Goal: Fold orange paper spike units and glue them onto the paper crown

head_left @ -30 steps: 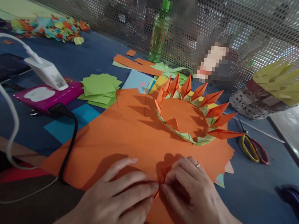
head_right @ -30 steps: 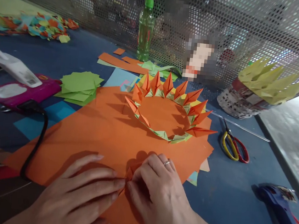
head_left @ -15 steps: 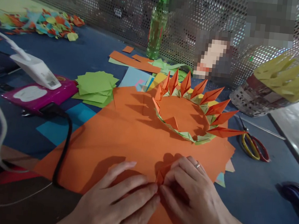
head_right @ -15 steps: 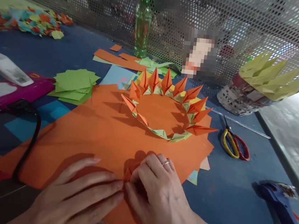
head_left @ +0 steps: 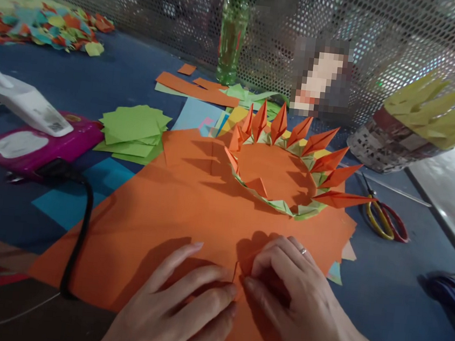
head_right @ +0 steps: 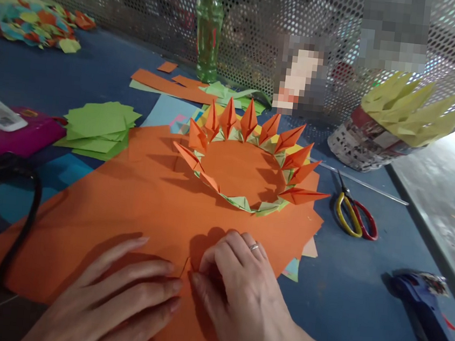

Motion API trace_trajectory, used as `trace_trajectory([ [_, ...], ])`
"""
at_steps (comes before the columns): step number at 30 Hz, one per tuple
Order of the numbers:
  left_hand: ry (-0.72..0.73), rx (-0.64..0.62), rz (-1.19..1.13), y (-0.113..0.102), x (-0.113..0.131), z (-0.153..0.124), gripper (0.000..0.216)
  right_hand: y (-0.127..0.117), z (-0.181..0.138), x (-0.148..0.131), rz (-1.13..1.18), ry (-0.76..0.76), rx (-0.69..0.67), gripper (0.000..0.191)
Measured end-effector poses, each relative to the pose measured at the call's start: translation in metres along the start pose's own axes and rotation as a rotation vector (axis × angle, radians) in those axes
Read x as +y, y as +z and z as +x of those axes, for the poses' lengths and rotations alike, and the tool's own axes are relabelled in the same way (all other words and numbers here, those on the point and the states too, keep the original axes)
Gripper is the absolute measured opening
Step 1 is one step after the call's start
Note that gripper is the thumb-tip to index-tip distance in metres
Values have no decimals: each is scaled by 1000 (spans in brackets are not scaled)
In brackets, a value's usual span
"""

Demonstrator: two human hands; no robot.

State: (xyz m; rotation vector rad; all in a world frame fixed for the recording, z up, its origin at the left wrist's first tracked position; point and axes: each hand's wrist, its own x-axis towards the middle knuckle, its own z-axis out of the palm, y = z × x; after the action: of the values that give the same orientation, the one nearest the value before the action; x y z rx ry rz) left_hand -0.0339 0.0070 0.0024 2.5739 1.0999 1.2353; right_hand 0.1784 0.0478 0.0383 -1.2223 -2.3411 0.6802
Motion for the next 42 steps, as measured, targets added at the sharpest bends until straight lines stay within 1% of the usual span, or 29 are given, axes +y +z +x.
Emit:
trace_trajectory([
  [3, -89, -62, -39, -3, 5, 1, 29, -2, 1, 2, 14, 0, -12, 16],
  [5, -121, -71, -47, -4, 7, 0, 25, -2, 1, 3, 19, -5, -21, 15],
  [7, -116, -50, -38, -4, 7, 0, 24, -3, 1, 3, 26, -4, -24, 15],
  [10, -114, -73, -31, -2, 7, 0, 26, -5, 2, 3, 42, -6, -17, 16],
  [14, -129, -27, -35, -3, 8, 0, 24, -7, 3, 2, 58, -29, 8, 17],
  [16, -132, -30, -31, -3, 7, -1, 25, -9, 3, 1, 69, -27, -6, 16],
  [18, -97, -24, -17, -1, 4, -3, 27, -10, 2, 1, 81, -12, -30, 14],
  [22, 16, 14, 26, 4, -4, -6, 29, -13, 1, -1, 89, 4, -52, 14],
  [25, 16, 27, 16, 5, -7, -6, 25, -14, 1, -3, 86, 12, -72, 9],
  [28, 4, 42, -2, 4, -7, -3, 25, -13, 1, -3, 62, -4, -55, 16],
  [33, -32, -23, -41, -5, -5, 3, 30, -9, 0, 2, 106, -50, -37, 13],
  [36, -103, -84, -81, -13, -4, 7, 28, -8, -2, 3, 122, -45, -33, 13],
  [38, -137, -135, -53, -16, -4, 12, 36, -8, -2, 3, 128, -37, -37, 13],
  [40, -132, -199, 4, -17, -4, 17, 45, -8, -2, 3, 129, -28, -54, 13],
  [42, -111, -257, 25, -16, -5, 23, 44, -9, -2, 3, 128, -16, -74, 13],
])
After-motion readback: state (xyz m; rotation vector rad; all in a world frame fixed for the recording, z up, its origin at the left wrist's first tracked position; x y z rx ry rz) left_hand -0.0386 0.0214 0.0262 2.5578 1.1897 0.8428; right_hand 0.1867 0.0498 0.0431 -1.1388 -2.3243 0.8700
